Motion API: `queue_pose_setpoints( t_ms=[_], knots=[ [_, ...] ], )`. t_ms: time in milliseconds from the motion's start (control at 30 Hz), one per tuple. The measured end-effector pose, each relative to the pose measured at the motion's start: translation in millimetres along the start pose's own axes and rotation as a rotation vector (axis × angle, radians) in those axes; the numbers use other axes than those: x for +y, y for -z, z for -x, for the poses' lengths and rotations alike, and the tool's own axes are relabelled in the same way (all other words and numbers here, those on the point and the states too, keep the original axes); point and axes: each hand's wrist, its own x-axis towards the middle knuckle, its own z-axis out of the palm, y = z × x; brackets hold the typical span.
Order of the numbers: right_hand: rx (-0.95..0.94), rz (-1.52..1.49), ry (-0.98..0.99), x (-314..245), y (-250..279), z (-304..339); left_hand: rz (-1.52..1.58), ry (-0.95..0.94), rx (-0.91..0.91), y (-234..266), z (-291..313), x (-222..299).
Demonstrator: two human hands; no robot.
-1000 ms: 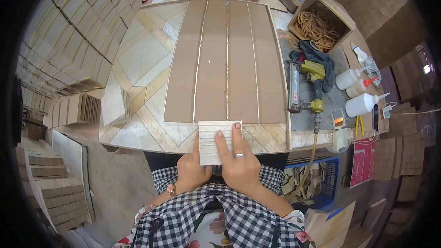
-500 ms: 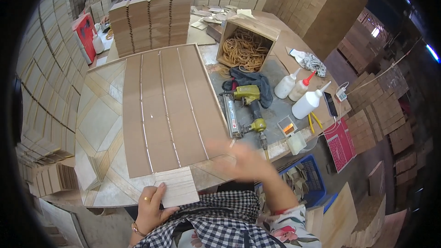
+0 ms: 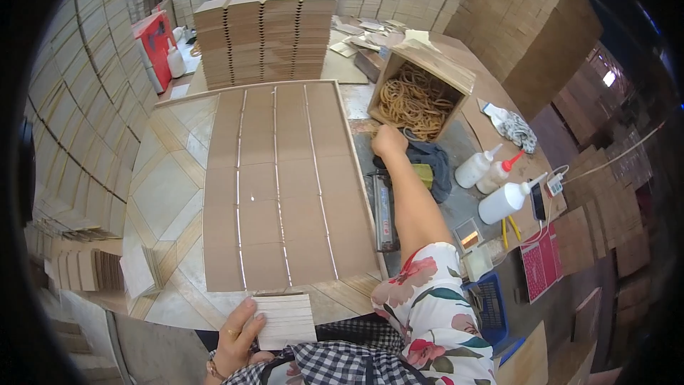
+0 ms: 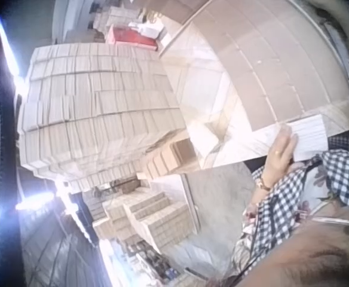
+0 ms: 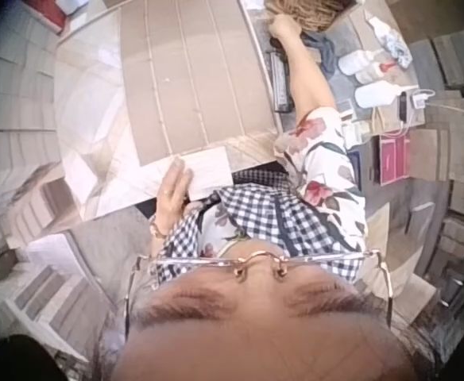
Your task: Assembling wooden boxes using a pneumatic nail gun, applying glue, and securing items with rubber bands.
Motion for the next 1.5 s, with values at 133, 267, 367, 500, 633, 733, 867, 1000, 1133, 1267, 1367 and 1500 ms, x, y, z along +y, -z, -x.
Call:
queue_pose_setpoints(
  t_ms=[133, 267, 367, 500, 633, 733, 867, 1000, 1133, 1267, 1367, 1500],
  knots=[
    [0.172, 0.019, 0.132, 2.3, 7.5, 8.4, 0.010, -0.029, 0.067, 5.6, -11.0, 7.8],
    [0.323, -0.676, 0.320, -9.8, 41.8, 65.5, 0.089, 0.059, 0.213, 7.2, -23.5, 13.8],
    [-0.235, -1.190, 0.439, -57.6, 63.4, 161.2, 0.057, 0.046, 0.289, 2.6, -26.2, 7.1],
    [-0.516, -1.115, 0.828, -99.3, 60.4, 289.9, 0.059, 0.039, 0.314, 7.6, -41.2, 16.3],
    [-0.442, -1.063, 0.760, -108.2, 55.5, 330.4, 0.037, 0.041, 0.248, 13.9, -49.2, 25.9],
    [-0.042, -0.826, 0.840, -101.8, 52.0, 331.0, 0.087, 0.141, 0.354, 9.3, -48.9, 23.3],
    [0.099, -0.716, 0.680, -84.9, 59.5, 321.4, 0.204, 0.273, 0.416, 9.7, -50.2, 13.3],
    [-0.044, -0.806, 0.441, -58.3, 57.0, 305.5, 0.744, 0.588, 0.278, 13.1, -55.4, -5.8],
    [-0.391, -0.988, 0.218, -39.8, 51.7, 304.8, 0.666, 0.660, 0.130, 15.7, -52.4, -15.7],
    [-0.503, -1.141, 0.047, -31.5, 29.6, 314.3, 0.748, 0.728, 0.065, 5.9, -48.0, -26.9],
    [-0.622, -1.261, -0.172, -43.1, 10.7, 322.2, 0.796, 0.757, 0.091, -10.3, -39.8, -34.2],
    [-0.700, -1.216, -0.020, -42.1, -7.3, 330.0, 0.600, 0.666, 0.187, -22.1, -34.1, -27.6]
  ],
)
